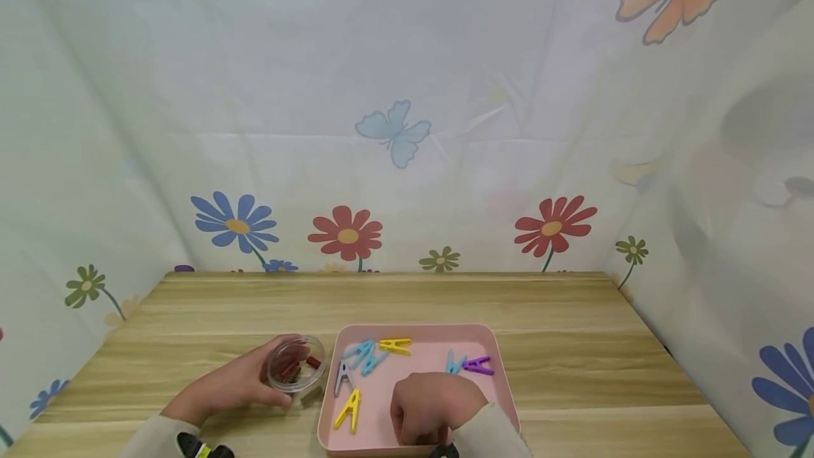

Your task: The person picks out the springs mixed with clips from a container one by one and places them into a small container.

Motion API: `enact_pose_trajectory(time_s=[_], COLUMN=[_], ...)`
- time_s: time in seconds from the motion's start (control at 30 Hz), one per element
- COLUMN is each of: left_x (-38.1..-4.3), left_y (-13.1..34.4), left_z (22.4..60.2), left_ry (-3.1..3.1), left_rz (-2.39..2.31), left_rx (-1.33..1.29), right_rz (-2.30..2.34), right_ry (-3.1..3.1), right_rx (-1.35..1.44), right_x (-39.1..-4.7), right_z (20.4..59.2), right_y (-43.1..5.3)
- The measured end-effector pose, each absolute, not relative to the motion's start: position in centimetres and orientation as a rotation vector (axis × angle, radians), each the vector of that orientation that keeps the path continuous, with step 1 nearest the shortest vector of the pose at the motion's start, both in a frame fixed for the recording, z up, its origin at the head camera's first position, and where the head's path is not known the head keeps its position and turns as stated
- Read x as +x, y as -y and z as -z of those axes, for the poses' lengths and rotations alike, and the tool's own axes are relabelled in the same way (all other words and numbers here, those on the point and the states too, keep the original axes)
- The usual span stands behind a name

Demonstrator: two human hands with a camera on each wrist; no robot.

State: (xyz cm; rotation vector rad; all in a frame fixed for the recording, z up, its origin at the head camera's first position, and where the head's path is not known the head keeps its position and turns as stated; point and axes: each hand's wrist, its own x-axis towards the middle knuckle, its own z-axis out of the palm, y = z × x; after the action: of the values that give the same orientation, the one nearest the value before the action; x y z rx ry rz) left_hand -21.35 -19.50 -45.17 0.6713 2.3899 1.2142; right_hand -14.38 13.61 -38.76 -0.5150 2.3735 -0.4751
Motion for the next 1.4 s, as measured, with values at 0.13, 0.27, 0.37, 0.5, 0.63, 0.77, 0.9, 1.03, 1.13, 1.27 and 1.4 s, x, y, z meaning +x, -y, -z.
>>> enact_pose_trajectory(time_s=[0.13,0.27,0.37,0.5,0.63,0.77,0.9,1.03,1.13,1.27,1.4], left_x=[-21.1,-20.9,-20.8,-20.9,-21.1,-21.0,-21.1,-21.2,-21.1,-21.0,-21.2], left_y=[19.6,19.6,19.6,19.5,19.4,19.5,19.5,19.4,19.5,19.6,19.6], left_z=[45.3,45.4,45.5,45.4,45.2,45.1,44.9,44.7,44.7,44.8,44.8], left_ry=[-2.386,-2.38,-2.371,-2.378,-2.398,-2.385,-2.388,-2.381,-2.356,-2.344,-2.358], left_rz=[-1.215,-1.215,-1.224,-1.223,-1.215,-1.215,-1.216,-1.242,-1.252,-1.251,-1.248], left_rx=[0.66,0.659,0.657,0.662,0.681,0.692,0.704,0.702,0.693,0.702,0.712], right_rz=[0.481,0.464,0.447,0.413,0.385,0.401,0.421,0.446,0.46,0.473,0.484], right_ry=[-2.338,-2.34,-2.351,-2.387,-2.446,-2.463,-2.459,-2.466,-2.468,-2.497,-2.534], right_rx=[-0.5,-0.52,-0.539,-0.555,-0.563,-0.543,-0.538,-0.566,-0.59,-0.621,-0.655], right_x=[-14.4,-14.4,-14.3,-14.4,-14.6,-14.7,-14.9,-15.1,-15.1,-15.2,-15.4], right_z=[38.9,39.1,39.2,39.2,39.0,39.1,38.9,38.9,39.0,39.1,39.1], right_y=[-13.6,-13.5,-13.5,-13.5,-13.6,-13.8,-13.9,-14.0,-14.1,-14.1,-14.1])
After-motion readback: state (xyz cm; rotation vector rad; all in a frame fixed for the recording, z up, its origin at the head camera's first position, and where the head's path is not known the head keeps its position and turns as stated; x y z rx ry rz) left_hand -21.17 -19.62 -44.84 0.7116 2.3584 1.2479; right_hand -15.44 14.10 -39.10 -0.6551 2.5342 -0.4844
